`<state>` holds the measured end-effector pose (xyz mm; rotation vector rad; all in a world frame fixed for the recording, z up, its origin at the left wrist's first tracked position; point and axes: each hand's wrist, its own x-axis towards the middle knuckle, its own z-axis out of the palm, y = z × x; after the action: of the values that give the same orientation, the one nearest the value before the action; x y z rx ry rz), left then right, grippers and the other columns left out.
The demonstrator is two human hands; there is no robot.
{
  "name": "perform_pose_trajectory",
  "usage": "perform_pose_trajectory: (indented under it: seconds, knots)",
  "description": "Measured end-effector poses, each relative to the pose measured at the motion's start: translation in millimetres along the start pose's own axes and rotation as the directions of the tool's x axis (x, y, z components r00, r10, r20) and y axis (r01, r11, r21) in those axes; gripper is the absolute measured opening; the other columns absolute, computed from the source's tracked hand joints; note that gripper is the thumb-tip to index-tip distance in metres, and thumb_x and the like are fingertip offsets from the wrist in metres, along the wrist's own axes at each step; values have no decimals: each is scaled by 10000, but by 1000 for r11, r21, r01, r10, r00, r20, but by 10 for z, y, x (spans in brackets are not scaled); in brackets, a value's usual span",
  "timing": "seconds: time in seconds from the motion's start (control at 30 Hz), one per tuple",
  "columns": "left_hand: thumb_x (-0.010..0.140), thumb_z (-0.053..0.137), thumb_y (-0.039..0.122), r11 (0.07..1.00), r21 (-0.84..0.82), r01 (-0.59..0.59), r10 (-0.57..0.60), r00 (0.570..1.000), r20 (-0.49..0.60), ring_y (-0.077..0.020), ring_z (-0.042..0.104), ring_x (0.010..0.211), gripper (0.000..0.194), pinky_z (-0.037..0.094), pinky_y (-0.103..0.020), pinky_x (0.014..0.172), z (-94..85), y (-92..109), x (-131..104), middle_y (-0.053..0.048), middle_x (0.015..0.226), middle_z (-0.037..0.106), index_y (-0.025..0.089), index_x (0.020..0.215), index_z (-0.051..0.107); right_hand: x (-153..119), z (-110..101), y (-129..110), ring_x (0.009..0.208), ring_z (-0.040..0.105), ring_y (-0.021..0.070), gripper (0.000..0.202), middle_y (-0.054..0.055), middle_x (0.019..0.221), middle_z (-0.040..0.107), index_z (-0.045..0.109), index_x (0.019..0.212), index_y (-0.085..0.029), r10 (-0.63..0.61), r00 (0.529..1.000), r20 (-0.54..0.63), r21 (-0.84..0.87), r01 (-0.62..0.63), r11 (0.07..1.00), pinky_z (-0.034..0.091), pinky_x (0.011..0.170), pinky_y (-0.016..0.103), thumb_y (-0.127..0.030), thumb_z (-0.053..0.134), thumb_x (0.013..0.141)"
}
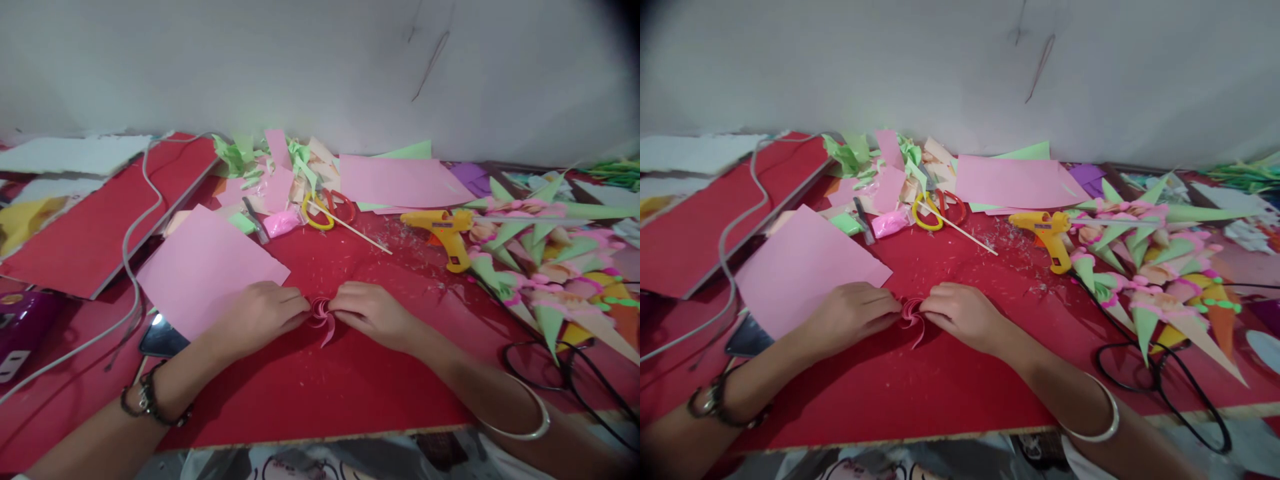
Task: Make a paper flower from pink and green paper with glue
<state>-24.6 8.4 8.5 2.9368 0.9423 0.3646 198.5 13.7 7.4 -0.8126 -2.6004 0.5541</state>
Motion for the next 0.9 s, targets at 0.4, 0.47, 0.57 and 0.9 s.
perform_pose_trajectory:
  seconds: [0.4,0.47,0.57,0.9]
  knots:
    - [861,424,320,985,-96,142,-153,982,-109,-126,577,656,178,409,-232,604,-32,43,0,-1,798,630,209,967,515,-1,49,-18,634,527,118,138,31,696,599,599,814,-164,107,980,-170,41,-101,994,392,584,210,-188,464,831]
    - [838,449,374,968,-170,186,-213,965,-155,-146,584,766,299,441,-243,669,-69,70,16,-40,915,612,191,1075,453,5,30,-38,605,533,110,112,19,668,598,594,789,-169,139,962,-237,61,-128,990,392,563,203,-188,486,816]
    - [767,518,472,949,-233,213,-247,961,-123,-205,521,994,561,441,-309,817,-92,104,45,-108,1111,523,156,1199,350,12,-4,-71,595,543,103,90,7,651,602,577,740,-178,158,940,-301,74,-142,987,395,560,196,-185,511,800]
    - [634,623,558,881,-425,207,-223,975,13,-283,345,1205,947,357,-435,959,18,255,89,-151,1316,332,199,1342,107,-2,66,-97,622,569,106,60,0,680,638,569,762,-183,54,949,-311,-41,-70,997,386,597,199,-197,515,784]
